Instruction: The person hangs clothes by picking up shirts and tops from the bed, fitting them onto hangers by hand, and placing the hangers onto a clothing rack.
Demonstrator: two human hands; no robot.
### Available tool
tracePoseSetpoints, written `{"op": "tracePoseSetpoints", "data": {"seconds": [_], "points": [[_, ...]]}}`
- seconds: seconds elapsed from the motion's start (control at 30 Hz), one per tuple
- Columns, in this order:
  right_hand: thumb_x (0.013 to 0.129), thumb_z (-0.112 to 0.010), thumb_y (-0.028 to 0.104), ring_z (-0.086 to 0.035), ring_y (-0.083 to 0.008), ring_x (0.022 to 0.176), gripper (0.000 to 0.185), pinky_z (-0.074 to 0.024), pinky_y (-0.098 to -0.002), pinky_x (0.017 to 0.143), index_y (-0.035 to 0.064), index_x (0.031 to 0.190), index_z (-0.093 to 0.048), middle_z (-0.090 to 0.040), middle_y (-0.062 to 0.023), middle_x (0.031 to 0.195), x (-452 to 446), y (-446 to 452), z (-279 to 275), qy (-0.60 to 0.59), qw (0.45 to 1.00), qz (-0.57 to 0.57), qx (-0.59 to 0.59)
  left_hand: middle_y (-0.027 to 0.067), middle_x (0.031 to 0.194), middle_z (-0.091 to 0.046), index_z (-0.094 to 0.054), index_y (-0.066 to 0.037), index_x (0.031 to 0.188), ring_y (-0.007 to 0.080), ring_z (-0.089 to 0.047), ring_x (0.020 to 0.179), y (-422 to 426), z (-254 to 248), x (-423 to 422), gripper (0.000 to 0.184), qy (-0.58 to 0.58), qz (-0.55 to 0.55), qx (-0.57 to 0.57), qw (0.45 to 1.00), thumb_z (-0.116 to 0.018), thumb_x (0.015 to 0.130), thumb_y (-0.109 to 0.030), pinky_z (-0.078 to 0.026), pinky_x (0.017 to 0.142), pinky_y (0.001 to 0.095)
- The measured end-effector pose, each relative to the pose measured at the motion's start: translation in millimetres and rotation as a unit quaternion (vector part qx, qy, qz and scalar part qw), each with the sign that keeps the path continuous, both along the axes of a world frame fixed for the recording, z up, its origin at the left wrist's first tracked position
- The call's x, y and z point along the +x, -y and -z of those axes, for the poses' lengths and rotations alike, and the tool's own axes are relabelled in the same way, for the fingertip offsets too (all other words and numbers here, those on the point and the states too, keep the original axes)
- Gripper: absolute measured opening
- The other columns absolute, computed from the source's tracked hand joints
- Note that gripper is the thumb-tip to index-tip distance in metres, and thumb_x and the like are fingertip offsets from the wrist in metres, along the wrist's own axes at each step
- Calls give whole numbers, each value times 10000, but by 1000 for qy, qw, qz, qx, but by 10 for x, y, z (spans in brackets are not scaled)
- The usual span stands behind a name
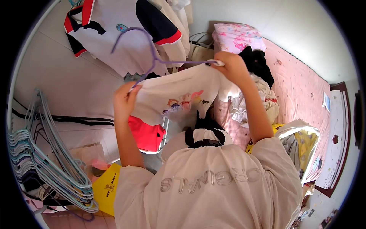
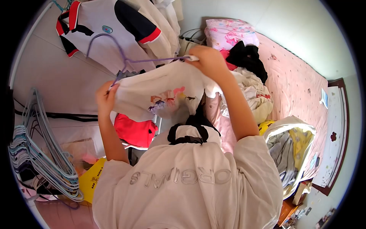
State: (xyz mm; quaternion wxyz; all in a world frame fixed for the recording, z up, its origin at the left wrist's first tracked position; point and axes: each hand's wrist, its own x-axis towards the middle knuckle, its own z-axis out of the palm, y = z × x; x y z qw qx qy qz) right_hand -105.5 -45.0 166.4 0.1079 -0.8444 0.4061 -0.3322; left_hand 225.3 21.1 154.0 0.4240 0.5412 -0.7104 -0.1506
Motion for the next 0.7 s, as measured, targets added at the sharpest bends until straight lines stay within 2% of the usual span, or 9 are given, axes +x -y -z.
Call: {"op": "tracePoseSetpoints", "data": {"seconds": [0.03,0.07,0.1,0.2,0.3,0.4,0.5,0.6,0.7], "points": [[712,-646,166,-491,-314,627,193,-393,-358,565,10,778,-554,-486,-142,681,-79,23,11,-6,1000,3,1,49,604,-515,-611,9,831,90,-418,507,-40,-32,57,114,-32,3,28,999,-603,788,-96,-334,464,235],[710,-648,166,-496,-310,637,197,-398,-355,573,14,801,-561,-491,-136,693,-147,50,20,-12,1000,6,1,42,600,-509,-611,11,826,84,-409,504,-40,-48,61,113,-25,3,12,1000,-603,788,-95,-329,461,231],[718,-639,196,-536,-301,746,228,-430,-375,639,34,862,-566,-553,-126,822,-190,69,10,-57,998,5,28,35,597,-503,-611,13,822,78,-400,500,-42,-60,64,112,-17,2,-4,1000,-604,788,-94,-323,457,227],[724,-632,166,-544,-295,765,218,-434,-374,647,29,880,-567,-567,-125,869,-152,78,-17,36,996,-64,-59,23,590,-494,-615,13,819,67,-387,497,-8,-18,104,109,-32,2,-5,999,-606,787,-90,-312,452,218],[734,-618,167,-556,-294,751,214,-436,-376,648,31,893,-570,-586,-130,849,-107,97,-110,60,990,-124,18,22,598,-506,-619,11,821,64,-397,507,67,-9,155,106,-58,13,-3,998,-608,784,-87,-313,457,209],[759,-585,137,-547,-295,679,188,-432,-333,605,27,907,-549,-574,-141,757,-44,188,-149,-40,992,-105,56,24,615,-524,-621,11,823,62,-415,522,121,-48,139,106,-54,19,-23,998,-611,780,-85,-320,465,204],[766,-575,147,-546,-297,644,169,-436,-325,593,26,880,-550,-570,-147,714,82,182,-203,-60,992,-107,28,27,631,-539,-621,12,820,65,-432,537,189,-40,127,104,-49,26,-52,997,-614,776,-82,-333,475,208],[749,-595,155,-558,-279,689,213,-438,-326,613,30,918,-563,-583,-139,762,69,178,-280,-64,992,-93,63,30,641,-548,-619,18,815,75,-451,555,203,-57,160,104,-33,29,-63,997,-617,774,-77,-358,496,218],[731,-612,158,-567,-252,751,277,-440,-320,634,28,973,-571,-595,-126,821,-18,189,-312,23,995,-99,13,34,648,-551,-614,28,809,87,-466,574,173,-77,206,108,-46,8,-41,998,-618,774,-75,-377,521,223]]}}
